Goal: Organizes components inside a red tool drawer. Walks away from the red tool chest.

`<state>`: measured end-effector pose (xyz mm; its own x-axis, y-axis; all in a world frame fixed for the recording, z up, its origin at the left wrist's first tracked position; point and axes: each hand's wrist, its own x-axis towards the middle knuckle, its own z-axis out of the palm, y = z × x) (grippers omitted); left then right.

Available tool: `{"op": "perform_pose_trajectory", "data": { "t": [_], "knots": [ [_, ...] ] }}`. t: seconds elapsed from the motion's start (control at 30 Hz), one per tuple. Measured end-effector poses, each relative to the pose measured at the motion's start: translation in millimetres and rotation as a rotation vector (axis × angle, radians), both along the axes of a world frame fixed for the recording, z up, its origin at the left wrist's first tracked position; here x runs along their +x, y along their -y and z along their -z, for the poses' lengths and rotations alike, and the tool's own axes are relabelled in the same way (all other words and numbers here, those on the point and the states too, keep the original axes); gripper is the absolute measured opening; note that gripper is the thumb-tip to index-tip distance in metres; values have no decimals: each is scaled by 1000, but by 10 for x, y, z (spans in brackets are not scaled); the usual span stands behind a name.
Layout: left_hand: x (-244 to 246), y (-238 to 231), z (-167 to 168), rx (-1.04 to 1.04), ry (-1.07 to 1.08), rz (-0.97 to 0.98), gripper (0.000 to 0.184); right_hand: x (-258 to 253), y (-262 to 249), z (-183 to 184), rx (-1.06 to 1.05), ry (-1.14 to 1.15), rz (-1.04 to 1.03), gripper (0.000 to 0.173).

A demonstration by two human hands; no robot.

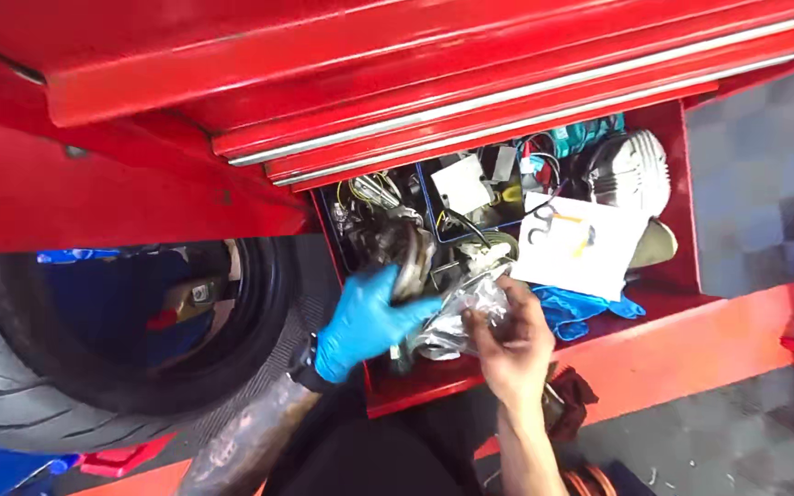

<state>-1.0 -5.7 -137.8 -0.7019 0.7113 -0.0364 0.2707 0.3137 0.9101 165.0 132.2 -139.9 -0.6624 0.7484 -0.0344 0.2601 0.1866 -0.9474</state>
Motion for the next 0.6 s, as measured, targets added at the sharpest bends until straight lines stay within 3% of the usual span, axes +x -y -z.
{"op": "perform_pose_trajectory", "data": {
  "t": [0.1,0.2,0.33,0.47,0.6],
  "knots": [
    [418,-84,52,13,-179,72,40,-77,144,118,-202,-118,55,58],
    [632,-118,71,-38,-112,148,41,-53,199,148,-547,-233,209,57],
    [754,-84,183,-82,-97,249,41,81,153,130,-795,-309,303,50],
    [852,-50,225,-77,-150,192,48,151,207,60,-838,-361,301,47],
    [898,-47,245,-147,-83,56,62,234,213,88,-718,-355,139,42]
  ]
}}
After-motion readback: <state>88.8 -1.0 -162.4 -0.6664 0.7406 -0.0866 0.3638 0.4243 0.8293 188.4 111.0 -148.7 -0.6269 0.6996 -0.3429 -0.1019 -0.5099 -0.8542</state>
